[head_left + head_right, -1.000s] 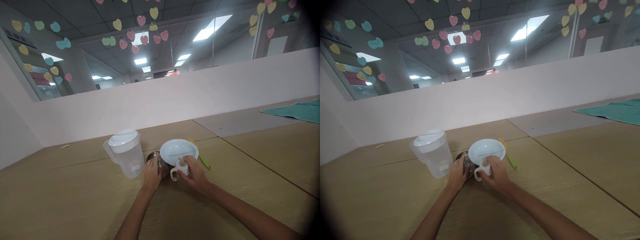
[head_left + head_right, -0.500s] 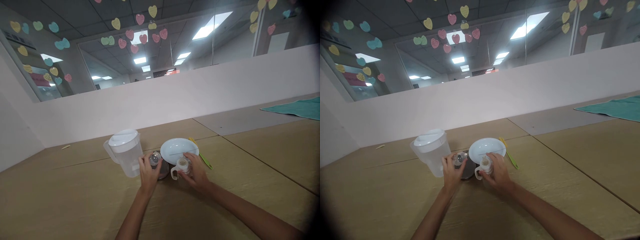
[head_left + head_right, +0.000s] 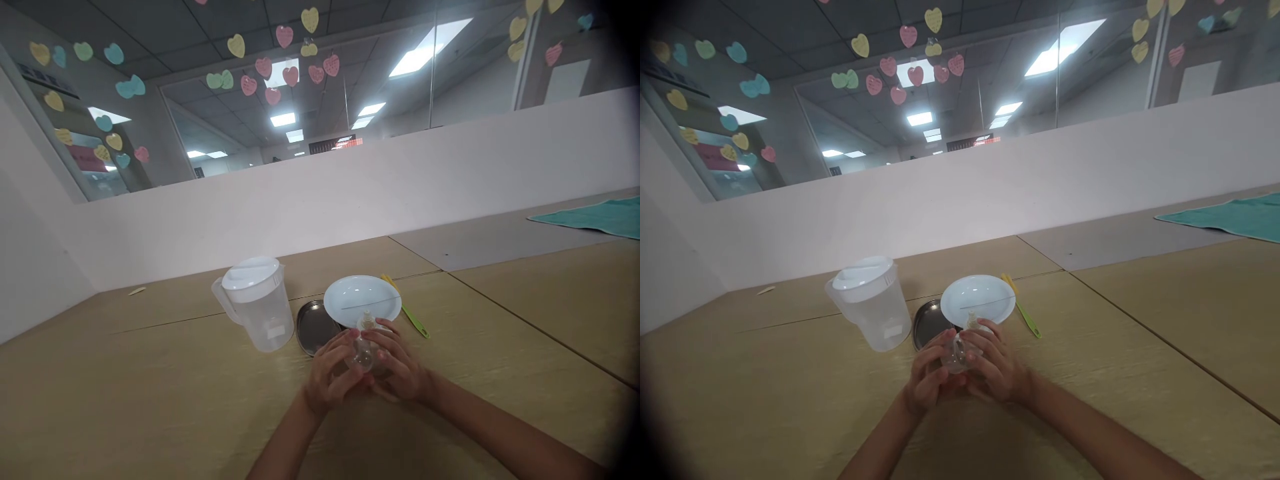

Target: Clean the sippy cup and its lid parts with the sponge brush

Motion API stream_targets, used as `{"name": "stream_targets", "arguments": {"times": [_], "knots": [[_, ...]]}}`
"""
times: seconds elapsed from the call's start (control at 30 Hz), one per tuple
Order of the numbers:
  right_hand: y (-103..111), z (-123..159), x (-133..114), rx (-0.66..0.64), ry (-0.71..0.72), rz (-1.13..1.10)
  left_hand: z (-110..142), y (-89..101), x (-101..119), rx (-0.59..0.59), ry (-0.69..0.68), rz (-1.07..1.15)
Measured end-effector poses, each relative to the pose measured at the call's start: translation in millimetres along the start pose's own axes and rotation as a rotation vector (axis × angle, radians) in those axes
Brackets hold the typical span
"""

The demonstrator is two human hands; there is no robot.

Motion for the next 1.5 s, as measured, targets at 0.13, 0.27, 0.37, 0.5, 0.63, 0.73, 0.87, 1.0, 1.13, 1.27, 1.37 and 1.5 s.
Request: {"name": "stream_targets", "arguments": {"times": [0.13, 0.27, 0.37, 0.5, 0.63, 0.73, 0.87, 1.0, 1.13, 1.27, 1.37, 1.5], "knots": [[12.3, -2.7, 9.2, 0.152, -0.027, 0.006, -2.3, -2.4, -1.8, 0.025, -0.086, -0.046], [21.6, 1.3, 33.9, 0.265, -0.231, 0.085, -3.0, -12.4, -8.9, -0.046, -0.055, -0.176], [17.4, 5.9, 46.2, 0.236, -0.387, 0.097, -2.1, -20.4, -13.0, -0.158, -0.024, -0.303], [5.8, 10.7, 46.4, 0.13, -0.426, 0.08, -2.1, -24.9, -15.9, -0.24, -0.001, -0.396], [-0.8, 16.5, 50.8, 0.073, -0.484, 0.07, 0.6, -29.9, -18.5, -0.275, 0.065, -0.408], [-2.9, 17.1, 54.5, 0.069, -0.542, 0.045, 8.2, -39.4, -19.6, -0.317, 0.175, -0.365], [-2.9, 15.6, 54.0, 0.115, -0.578, 0.021, 17.5, -48.3, -18.1, -0.287, 0.316, -0.293], [-5.2, 18.3, 53.2, 0.137, -0.59, 0.024, 20.6, -49.3, -17.4, -0.221, 0.352, -0.241], [-5.5, 20.4, 53.6, 0.151, -0.594, 0.047, 21.7, -49.0, -19.2, -0.201, 0.335, -0.217], [-4.8, 17.9, 53.4, 0.151, -0.595, 0.052, 21.4, -47.2, -22.4, -0.171, 0.347, -0.202], [-4.9, 14.3, 53.2, 0.143, -0.578, 0.063, 22.1, -48.5, -22.1, -0.177, 0.331, -0.196], [-6.7, 10.8, 52.8, 0.12, -0.537, 0.085, 26.4, -50.7, -20.5, -0.195, 0.306, -0.206]]}}
Point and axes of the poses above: each hand's wrist, its own z-axis away from the middle knuckle, its own y-axis out of the back of the hand, x = y × z, the point moved 8 cm from there along -z, towards the middle knuckle, and after that the axes turned 8 degrees about x, right-handed, at the moved point
